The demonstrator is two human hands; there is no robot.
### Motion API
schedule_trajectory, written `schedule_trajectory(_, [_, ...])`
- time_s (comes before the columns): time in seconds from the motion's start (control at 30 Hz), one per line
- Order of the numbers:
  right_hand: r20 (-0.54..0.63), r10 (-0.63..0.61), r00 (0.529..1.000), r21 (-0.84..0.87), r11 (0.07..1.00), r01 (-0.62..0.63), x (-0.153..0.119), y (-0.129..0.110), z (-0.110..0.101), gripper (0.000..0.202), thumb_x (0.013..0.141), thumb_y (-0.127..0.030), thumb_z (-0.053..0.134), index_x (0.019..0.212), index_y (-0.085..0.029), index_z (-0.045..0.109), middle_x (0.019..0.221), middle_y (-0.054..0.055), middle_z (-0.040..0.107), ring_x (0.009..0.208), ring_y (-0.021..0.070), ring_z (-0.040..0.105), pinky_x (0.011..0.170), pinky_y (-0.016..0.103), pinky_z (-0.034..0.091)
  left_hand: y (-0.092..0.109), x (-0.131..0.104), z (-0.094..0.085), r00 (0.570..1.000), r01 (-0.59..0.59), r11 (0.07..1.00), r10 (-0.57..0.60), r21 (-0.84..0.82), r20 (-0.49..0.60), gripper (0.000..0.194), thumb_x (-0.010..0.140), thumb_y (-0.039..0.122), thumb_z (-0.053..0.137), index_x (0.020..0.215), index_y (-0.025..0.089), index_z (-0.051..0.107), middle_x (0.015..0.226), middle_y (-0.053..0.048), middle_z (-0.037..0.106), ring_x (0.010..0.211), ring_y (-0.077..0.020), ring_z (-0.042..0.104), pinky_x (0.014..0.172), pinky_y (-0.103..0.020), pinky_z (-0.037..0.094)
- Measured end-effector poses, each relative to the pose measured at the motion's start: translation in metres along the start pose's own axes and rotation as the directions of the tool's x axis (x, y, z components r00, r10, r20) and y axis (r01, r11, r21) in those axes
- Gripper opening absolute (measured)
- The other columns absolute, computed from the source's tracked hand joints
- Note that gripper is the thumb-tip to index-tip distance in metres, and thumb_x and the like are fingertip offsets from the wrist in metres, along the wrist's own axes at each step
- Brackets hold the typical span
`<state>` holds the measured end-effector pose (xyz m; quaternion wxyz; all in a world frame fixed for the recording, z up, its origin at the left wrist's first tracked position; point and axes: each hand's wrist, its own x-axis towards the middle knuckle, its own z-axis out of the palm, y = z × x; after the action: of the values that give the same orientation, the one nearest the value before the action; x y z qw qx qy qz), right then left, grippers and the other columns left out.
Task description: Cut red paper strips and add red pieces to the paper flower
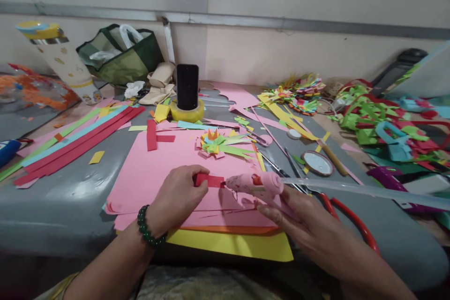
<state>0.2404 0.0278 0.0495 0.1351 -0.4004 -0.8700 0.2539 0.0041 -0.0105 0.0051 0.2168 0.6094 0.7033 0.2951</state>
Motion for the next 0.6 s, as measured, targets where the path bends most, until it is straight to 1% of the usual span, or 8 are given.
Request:
schedule_trajectory(0.1, [0.000, 0.025, 1.000, 0.020, 0.999, -0.025, 0.000, 0.001, 0.000, 0.030, 0.090, -0.048, 0.044, 0.081, -0.024, 0.059, 0.078, 0.004, 0.065, 0.071, 0.0197, 0.061, 0.065, 0.033, 0.050, -0.001, 0.000, 0.001, 1.000, -0.004, 1.000, 0.004, -0.005, -0.001, 0.029, 0.077, 0.021, 0.049, 0.096, 0.019, 0.071, 0.093, -0.006, 0.074, 0.074, -0.0201, 0.066, 0.064, -0.029, 0.049])
schedule_trajectory(0.2, [0.000, 0.002, 1.000, 0.079, 0.997, -0.002, 0.003, -0.002, -0.001, 0.033, 0.091, -0.048, 0.042, 0.088, -0.024, 0.063, 0.085, 0.006, 0.067, 0.079, 0.0209, 0.063, 0.071, 0.033, 0.051, 0.000, 0.000, 0.001, 1.000, -0.011, 1.000, 0.010, -0.016, -0.012, 0.029, 0.077, 0.021, 0.050, 0.096, 0.019, 0.071, 0.095, -0.006, 0.074, 0.080, -0.0208, 0.067, 0.069, -0.029, 0.050])
schedule_trajectory(0.27, [0.012, -0.006, 1.000, 0.090, 0.996, 0.005, 0.003, -0.004, -0.002, 0.034, 0.090, -0.049, 0.040, 0.088, -0.024, 0.064, 0.083, 0.006, 0.068, 0.080, 0.0215, 0.064, 0.071, 0.032, 0.051, 0.000, 0.000, 0.001, 1.000, 0.000, 1.000, 0.000, -0.008, -0.011, 0.030, 0.077, 0.021, 0.050, 0.098, 0.018, 0.071, 0.093, -0.006, 0.074, 0.077, -0.0205, 0.066, 0.068, -0.029, 0.050])
schedule_trajectory(0.37, [0.010, 0.039, 0.999, 0.051, 0.998, -0.040, -0.001, -0.002, -0.001, 0.034, 0.090, -0.049, 0.042, 0.085, -0.024, 0.063, 0.079, 0.006, 0.067, 0.073, 0.0212, 0.063, 0.067, 0.033, 0.051, 0.001, 0.000, 0.001, 1.000, 0.025, 1.000, -0.025, 0.010, 0.004, 0.032, 0.077, 0.022, 0.049, 0.100, 0.017, 0.071, 0.088, -0.006, 0.074, 0.068, -0.0191, 0.065, 0.062, -0.028, 0.049])
schedule_trajectory(0.43, [0.020, 0.062, 0.998, 0.021, 0.998, -0.062, -0.006, 0.003, 0.002, 0.031, 0.090, -0.047, 0.043, 0.087, -0.022, 0.061, 0.081, 0.006, 0.066, 0.075, 0.0211, 0.062, 0.069, 0.034, 0.051, 0.001, 0.000, 0.001, 0.999, 0.033, 0.999, -0.033, 0.009, 0.008, 0.033, 0.077, 0.022, 0.049, 0.101, 0.017, 0.070, 0.085, -0.006, 0.073, 0.065, -0.0184, 0.064, 0.061, -0.028, 0.048])
schedule_trajectory(0.53, [0.028, 0.060, 0.998, -0.011, 0.998, -0.060, -0.012, 0.009, 0.005, 0.031, 0.090, -0.049, 0.043, 0.088, -0.022, 0.059, 0.083, 0.006, 0.066, 0.078, 0.0216, 0.062, 0.070, 0.035, 0.051, 0.000, 0.000, 0.001, 0.999, 0.034, 0.999, -0.034, -0.002, 0.007, 0.033, 0.077, 0.022, 0.048, 0.102, 0.017, 0.070, 0.086, -0.006, 0.073, 0.066, -0.0189, 0.064, 0.061, -0.028, 0.048])
schedule_trajectory(0.6, [-0.005, 0.052, 0.999, -0.024, 0.998, -0.052, -0.015, 0.012, 0.006, 0.032, 0.089, -0.050, 0.044, 0.084, -0.023, 0.060, 0.079, 0.005, 0.065, 0.073, 0.0214, 0.062, 0.066, 0.034, 0.050, 0.000, 0.000, 0.001, 0.999, 0.036, 0.999, -0.036, -0.010, 0.003, 0.033, 0.077, 0.022, 0.049, 0.102, 0.016, 0.070, 0.089, -0.007, 0.073, 0.070, -0.0201, 0.065, 0.063, -0.029, 0.049])
